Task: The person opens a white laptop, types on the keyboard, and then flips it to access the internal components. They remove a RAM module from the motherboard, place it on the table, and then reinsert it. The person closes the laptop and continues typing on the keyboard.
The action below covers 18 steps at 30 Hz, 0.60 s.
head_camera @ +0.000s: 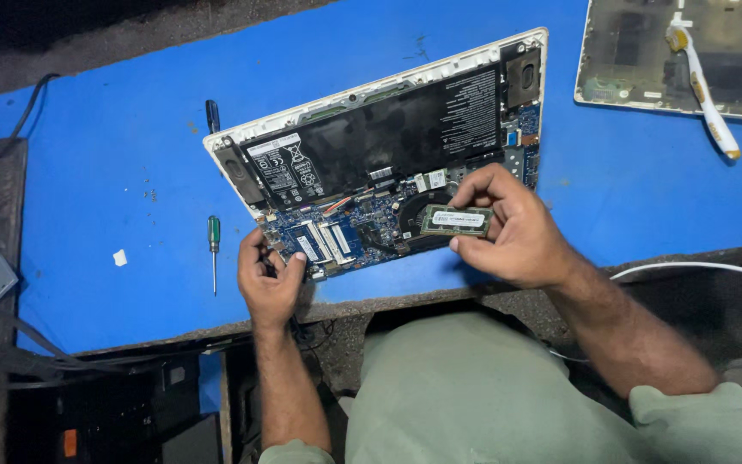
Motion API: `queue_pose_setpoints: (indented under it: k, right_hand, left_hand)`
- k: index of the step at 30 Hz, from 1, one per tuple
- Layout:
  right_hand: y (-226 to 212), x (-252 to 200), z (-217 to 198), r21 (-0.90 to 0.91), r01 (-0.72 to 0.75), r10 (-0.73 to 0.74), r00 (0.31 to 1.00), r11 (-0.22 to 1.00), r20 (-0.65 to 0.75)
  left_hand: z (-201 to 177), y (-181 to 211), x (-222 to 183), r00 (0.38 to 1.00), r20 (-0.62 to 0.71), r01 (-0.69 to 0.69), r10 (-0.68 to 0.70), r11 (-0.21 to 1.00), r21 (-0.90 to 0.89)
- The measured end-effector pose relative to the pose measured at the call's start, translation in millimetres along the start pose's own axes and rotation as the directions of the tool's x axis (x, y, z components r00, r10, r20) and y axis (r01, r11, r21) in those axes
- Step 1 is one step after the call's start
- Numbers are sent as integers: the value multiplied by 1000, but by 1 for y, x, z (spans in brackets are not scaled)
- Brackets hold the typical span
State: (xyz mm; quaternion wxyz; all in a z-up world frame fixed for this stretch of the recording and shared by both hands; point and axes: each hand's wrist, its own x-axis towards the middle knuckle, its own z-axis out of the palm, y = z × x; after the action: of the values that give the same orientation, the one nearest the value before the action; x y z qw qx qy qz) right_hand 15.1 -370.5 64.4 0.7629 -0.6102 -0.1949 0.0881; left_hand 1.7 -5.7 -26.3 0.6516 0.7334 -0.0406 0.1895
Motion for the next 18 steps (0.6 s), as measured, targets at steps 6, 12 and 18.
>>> queue_pose_setpoints:
  k: [6,12,18]
  right_hand:
    - [-8,0,-2,-254,-3,-4,1000,967,-26]
    - [-10,2,-7,-334,18,-29,999,942,-30]
    - [-5,4,-12,-293,63,-67,998,954,-4]
  left_hand:
    - [1,3,-1,1000,9,-10,10,1000,-6]
    - [1,1,-1,1000,11,-2,2,999,-39]
    - [-3,-2,0,998,21,-52,51,998,20]
